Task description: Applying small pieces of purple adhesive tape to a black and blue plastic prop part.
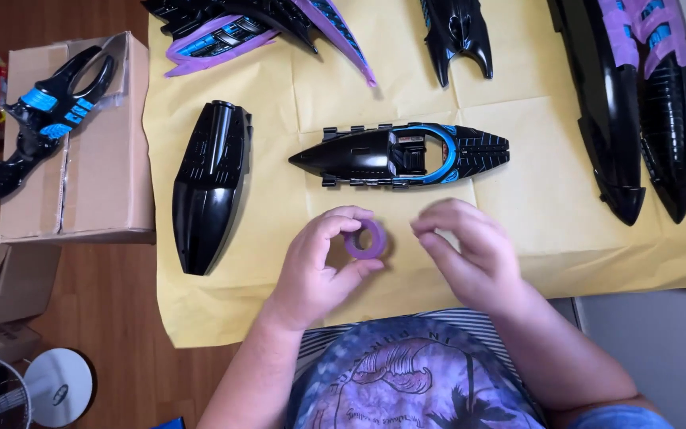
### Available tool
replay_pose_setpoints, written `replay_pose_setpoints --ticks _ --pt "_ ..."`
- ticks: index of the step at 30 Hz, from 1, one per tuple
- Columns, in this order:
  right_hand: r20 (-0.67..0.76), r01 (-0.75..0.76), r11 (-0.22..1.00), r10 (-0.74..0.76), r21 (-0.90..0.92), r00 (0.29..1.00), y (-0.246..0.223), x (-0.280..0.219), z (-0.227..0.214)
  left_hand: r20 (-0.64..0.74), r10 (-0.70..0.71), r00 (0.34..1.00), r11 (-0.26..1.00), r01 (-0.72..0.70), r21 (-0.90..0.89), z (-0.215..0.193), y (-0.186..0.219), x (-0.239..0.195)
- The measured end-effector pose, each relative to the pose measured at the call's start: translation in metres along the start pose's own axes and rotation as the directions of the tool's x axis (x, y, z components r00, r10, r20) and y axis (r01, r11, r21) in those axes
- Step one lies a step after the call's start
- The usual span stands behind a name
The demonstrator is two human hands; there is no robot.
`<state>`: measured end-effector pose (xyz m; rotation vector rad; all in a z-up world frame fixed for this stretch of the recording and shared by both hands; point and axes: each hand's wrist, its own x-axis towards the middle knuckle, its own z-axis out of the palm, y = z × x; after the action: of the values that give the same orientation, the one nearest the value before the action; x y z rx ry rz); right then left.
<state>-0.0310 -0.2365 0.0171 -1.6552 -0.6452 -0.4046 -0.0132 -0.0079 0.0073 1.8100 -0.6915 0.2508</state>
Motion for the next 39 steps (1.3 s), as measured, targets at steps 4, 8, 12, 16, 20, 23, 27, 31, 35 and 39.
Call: replay_pose_setpoints --ticks 4,8,12,16,20,23,27,31,35,39 --pt "-0.104 -0.102 0.992 0.109 0.071 0.989 0.024 -0.019 0.013 -0.104 -0.026 0.994 0.978 0.004 -0.209 0.016 0.008 0.003" --pt "-0.163 -0.047 0.999 0.049 0.016 0.986 0.014 -0.019 0.027 -0.073 0.038 0.997 0.989 -0.047 -0.137 0.020 0.009 0.013" --pt "-0.210 -0.058 0.994 0.037 -0.093 0.977 0.017 -0.022 0.029 -0.039 0.116 0.992 0.992 -0.118 -0.043 0.025 0.008 0.019" --pt "-0.251 -0.094 0.986 0.057 -0.137 0.966 0.019 -0.023 0.030 -0.020 0.152 0.988 0.986 -0.150 0.074 0.028 0.004 0.019" --pt "-0.251 -0.096 0.983 0.054 -0.159 0.967 0.020 -0.022 0.031 -0.010 0.136 0.991 0.986 -0.135 0.096 0.027 0.002 0.020" --pt "-0.235 -0.081 0.976 0.033 -0.200 0.971 0.022 -0.022 0.033 -0.014 0.130 0.991 0.985 -0.128 0.119 0.027 0.002 0.018" --pt "-0.213 -0.044 0.967 -0.010 -0.250 0.977 0.022 -0.023 0.035 -0.012 0.105 0.994 0.991 -0.103 0.086 0.025 -0.002 0.018" --pt "-0.273 -0.097 0.983 0.051 -0.156 0.961 0.027 -0.027 0.035 -0.012 0.092 0.996 0.995 -0.092 0.046 0.024 -0.002 0.018" --pt "-0.240 -0.094 0.982 0.052 -0.166 0.969 0.020 -0.019 0.033 -0.002 0.095 0.995 0.995 -0.095 0.030 0.024 -0.001 0.019" --pt "-0.264 -0.056 0.961 -0.018 -0.271 0.964 0.027 -0.024 0.036 0.026 0.116 0.993 0.991 -0.117 0.071 0.026 -0.003 0.017"
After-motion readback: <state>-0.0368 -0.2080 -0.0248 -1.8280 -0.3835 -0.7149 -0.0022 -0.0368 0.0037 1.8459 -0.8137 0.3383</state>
